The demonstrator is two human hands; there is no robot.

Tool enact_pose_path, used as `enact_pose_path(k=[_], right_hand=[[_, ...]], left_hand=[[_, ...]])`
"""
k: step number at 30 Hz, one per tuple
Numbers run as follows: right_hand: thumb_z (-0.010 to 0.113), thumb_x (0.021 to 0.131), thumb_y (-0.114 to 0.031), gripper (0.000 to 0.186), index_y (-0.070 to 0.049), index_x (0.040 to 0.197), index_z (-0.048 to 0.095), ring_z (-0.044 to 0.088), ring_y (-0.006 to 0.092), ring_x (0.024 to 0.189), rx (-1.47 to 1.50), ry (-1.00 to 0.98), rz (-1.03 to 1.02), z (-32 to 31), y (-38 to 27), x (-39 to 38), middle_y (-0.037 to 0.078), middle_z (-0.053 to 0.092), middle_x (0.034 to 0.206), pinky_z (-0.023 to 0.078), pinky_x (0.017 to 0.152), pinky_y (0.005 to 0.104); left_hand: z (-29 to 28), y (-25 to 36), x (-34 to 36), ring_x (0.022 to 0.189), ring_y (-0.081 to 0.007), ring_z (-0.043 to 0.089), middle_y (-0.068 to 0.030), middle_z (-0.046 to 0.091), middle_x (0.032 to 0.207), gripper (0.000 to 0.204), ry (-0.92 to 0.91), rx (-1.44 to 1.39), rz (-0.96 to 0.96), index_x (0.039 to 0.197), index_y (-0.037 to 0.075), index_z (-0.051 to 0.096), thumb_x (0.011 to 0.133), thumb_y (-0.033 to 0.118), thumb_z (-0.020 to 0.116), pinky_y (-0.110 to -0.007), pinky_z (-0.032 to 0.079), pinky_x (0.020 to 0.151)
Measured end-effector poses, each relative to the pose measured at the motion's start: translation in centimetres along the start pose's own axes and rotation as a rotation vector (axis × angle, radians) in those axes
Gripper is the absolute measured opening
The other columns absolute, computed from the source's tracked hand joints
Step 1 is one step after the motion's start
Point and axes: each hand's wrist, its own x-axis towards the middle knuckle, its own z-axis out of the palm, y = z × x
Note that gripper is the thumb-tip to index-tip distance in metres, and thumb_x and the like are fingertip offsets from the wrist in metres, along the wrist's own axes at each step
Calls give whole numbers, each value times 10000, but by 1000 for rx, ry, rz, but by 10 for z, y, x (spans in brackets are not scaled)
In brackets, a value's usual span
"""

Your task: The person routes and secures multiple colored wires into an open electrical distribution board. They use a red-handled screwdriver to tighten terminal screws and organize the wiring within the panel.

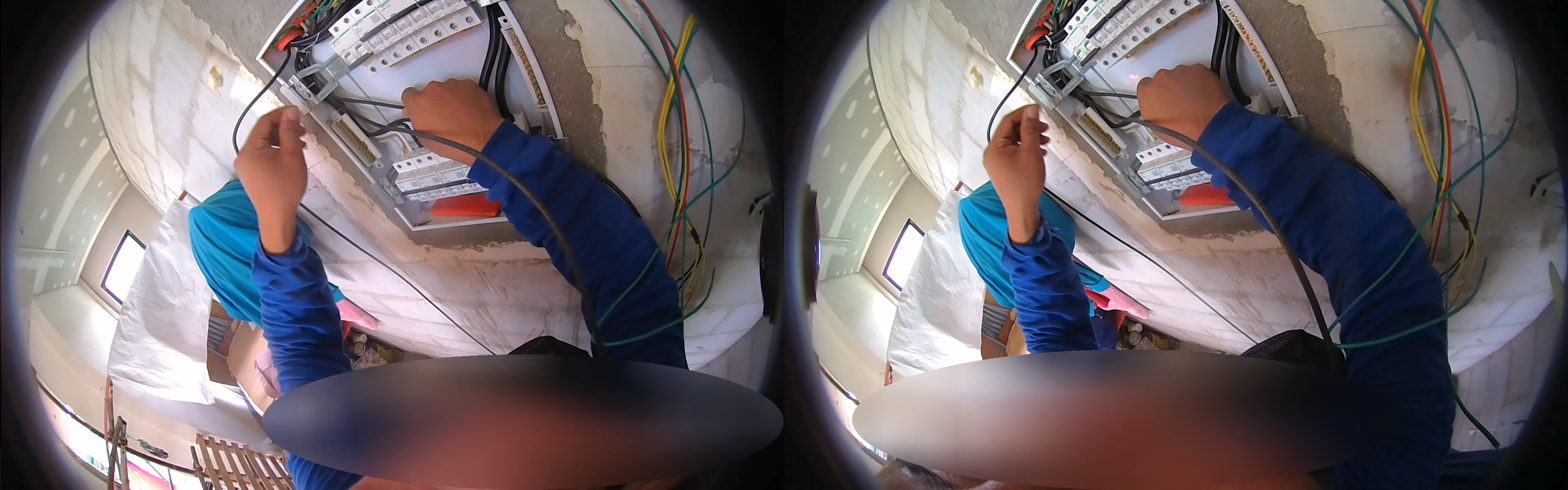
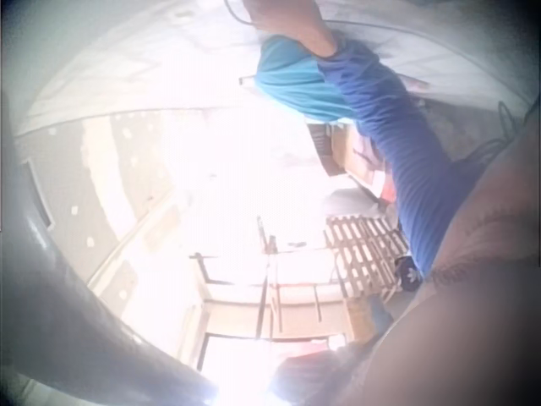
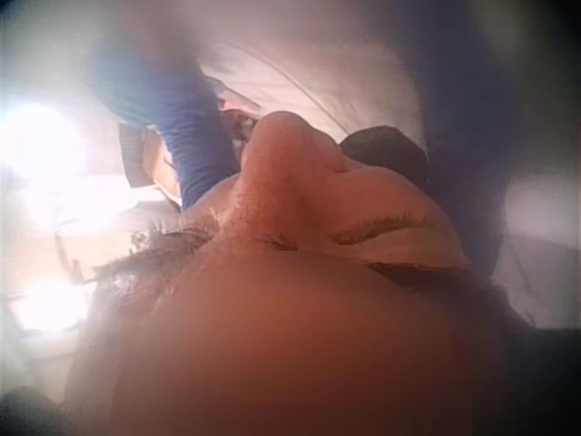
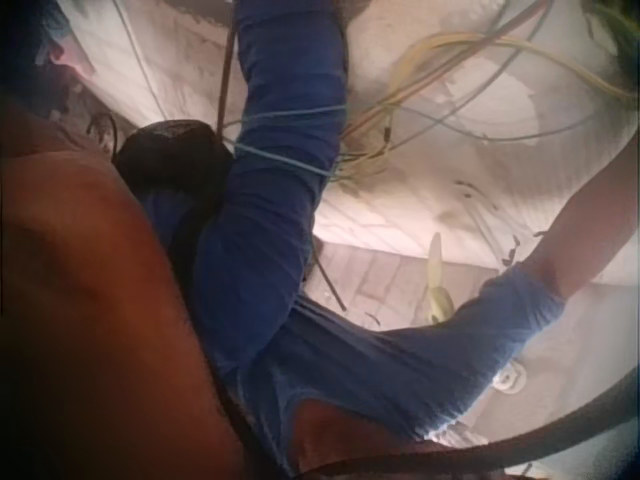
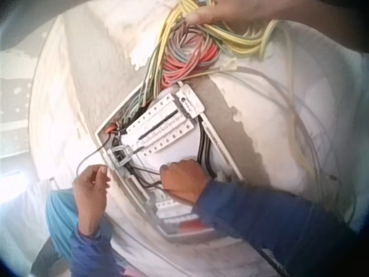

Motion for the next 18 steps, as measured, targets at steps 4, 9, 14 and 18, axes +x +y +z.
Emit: enact_pose_path(k=[4,9,14,18], right_hand=[[687,989,-206,180,-37,945,734,767,417,782,-17,6,6,3,-1,-1,229,756,808,612,723,520],[671,979,-161,141,-39,989,744,761,430,794,-20,-39,24,3,-2,-2,230,765,839,602,736,532],[668,970,-158,143,-56,1023,754,766,422,809,-118,-56,50,2,-16,0,223,773,861,602,740,531],[656,874,-143,170,-25,938,760,780,437,791,-233,-1,118,-10,-40,3,244,781,879,621,733,535]], left_hand=[[-6,0,28,732,-138,735,-75,781,790,280,146,172,140,1082,38,825,1063,300,729,-301,562,733],[1,-5,-1,729,-153,738,-89,784,797,254,60,65,128,1067,40,824,1056,278,737,-308,564,708],[26,-38,-65,922,-230,731,-130,754,1085,283,42,-78,190,1270,44,758,1034,200,762,-359,580,751],[52,-74,-92,1313,-349,618,-213,642,1421,512,124,-123,229,1451,1,625,1028,248,771,-455,502,1079]])
